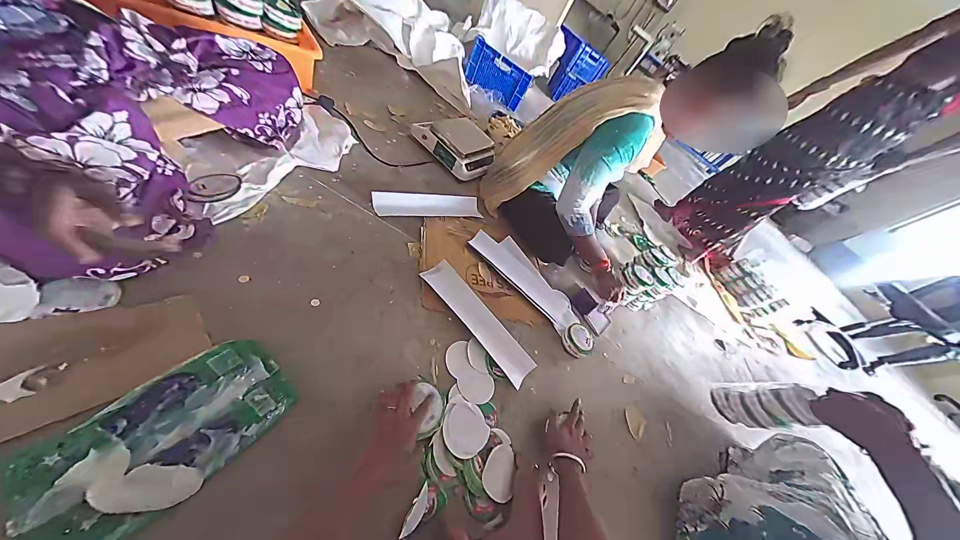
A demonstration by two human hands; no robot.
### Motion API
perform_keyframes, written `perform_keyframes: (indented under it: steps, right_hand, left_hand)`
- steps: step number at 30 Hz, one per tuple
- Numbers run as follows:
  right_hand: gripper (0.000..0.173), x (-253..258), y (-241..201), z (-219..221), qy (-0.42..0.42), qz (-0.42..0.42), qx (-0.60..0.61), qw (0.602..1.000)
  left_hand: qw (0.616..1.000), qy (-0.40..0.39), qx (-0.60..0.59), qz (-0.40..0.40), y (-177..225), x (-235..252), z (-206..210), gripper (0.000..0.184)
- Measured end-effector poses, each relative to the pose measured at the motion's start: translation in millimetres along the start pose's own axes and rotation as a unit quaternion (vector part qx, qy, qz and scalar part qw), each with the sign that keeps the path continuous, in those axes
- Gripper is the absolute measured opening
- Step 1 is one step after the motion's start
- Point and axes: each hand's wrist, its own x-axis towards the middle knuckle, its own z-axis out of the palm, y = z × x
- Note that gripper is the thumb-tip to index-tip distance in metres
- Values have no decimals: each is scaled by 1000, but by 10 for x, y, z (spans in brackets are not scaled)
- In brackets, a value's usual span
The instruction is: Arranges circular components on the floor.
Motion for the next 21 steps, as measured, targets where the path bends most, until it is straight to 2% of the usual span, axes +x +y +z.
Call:
perform_keyframes:
  steps: [3,5,8,10,11,12,14,15,16,18,21]
  right_hand:
    - [85,-37,59,-53,-24,1,3,1000]
    - [88,-21,42,-70,-10,2,12,1000]
    - [88,-103,33,23,38,12,53,998]
    - [86,-168,-6,-15,81,10,106,991]
    - [85,-202,-56,-80,102,7,139,985]
    - [83,-252,-120,-165,117,1,173,978]
    - [80,-410,-216,-327,119,-29,237,964]
    - [78,-514,-274,-400,110,-53,264,957]
    - [76,-629,-340,-470,101,-80,287,949]
    - [74,-922,-465,-590,86,-118,316,937]
    - [73,-1317,-568,-528,68,-177,346,919]
  left_hand:
    - [1000,-25,2,-4,104,222,89,84]
    - [1000,-21,-6,-20,102,342,115,81]
    - [999,18,-23,-36,12,346,120,79]
    - [985,92,-139,-41,-46,236,112,76]
    - [958,136,-251,-37,-42,140,85,73]
    - [907,156,-390,-35,-23,29,38,70]
    - [755,122,-643,-33,8,-244,-72,60]
    - [690,106,-715,-45,-26,-390,-134,56]
    - [653,124,-743,-81,-78,-520,-198,50]
    - [654,212,-708,-165,-245,-769,-283,48]
    - [690,273,-637,-211,-532,-1153,-414,51]
